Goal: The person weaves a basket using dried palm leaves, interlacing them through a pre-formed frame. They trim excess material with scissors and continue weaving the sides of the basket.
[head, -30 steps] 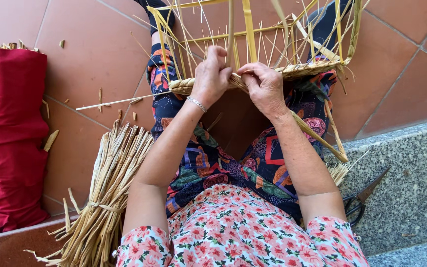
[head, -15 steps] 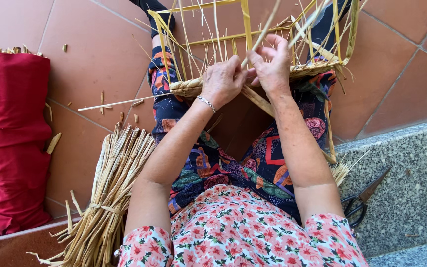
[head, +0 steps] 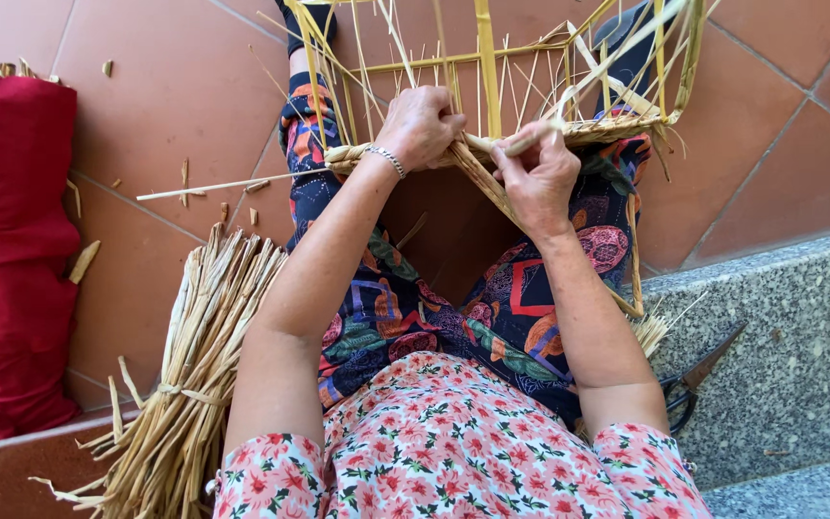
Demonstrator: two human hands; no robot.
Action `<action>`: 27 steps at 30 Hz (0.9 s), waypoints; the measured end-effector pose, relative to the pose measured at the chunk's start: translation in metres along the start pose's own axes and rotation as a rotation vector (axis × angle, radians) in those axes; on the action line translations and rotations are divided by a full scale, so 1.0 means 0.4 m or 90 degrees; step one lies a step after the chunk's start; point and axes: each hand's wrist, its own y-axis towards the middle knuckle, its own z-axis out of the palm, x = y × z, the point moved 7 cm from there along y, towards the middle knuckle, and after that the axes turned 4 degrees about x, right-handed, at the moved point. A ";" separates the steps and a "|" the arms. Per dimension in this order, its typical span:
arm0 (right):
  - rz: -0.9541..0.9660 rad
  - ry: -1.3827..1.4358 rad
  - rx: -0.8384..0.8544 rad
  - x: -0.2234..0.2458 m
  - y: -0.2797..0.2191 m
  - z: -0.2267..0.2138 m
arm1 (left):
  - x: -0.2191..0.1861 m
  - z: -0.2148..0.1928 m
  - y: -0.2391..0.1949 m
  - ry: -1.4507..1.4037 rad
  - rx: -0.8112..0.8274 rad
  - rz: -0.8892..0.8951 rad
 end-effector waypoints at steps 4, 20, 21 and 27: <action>0.081 0.133 -0.015 -0.063 -0.048 0.005 | -0.003 0.017 0.029 0.129 -0.074 0.052; 0.383 0.123 0.041 -0.044 -0.126 -0.074 | 0.004 0.002 0.014 -0.123 0.103 -0.084; 0.209 -0.038 0.039 0.033 -0.111 -0.074 | -0.015 -0.025 0.006 -0.083 -0.006 0.057; -0.280 -0.406 0.168 0.228 -0.055 0.056 | 0.029 -0.148 -0.299 -0.274 -0.198 0.337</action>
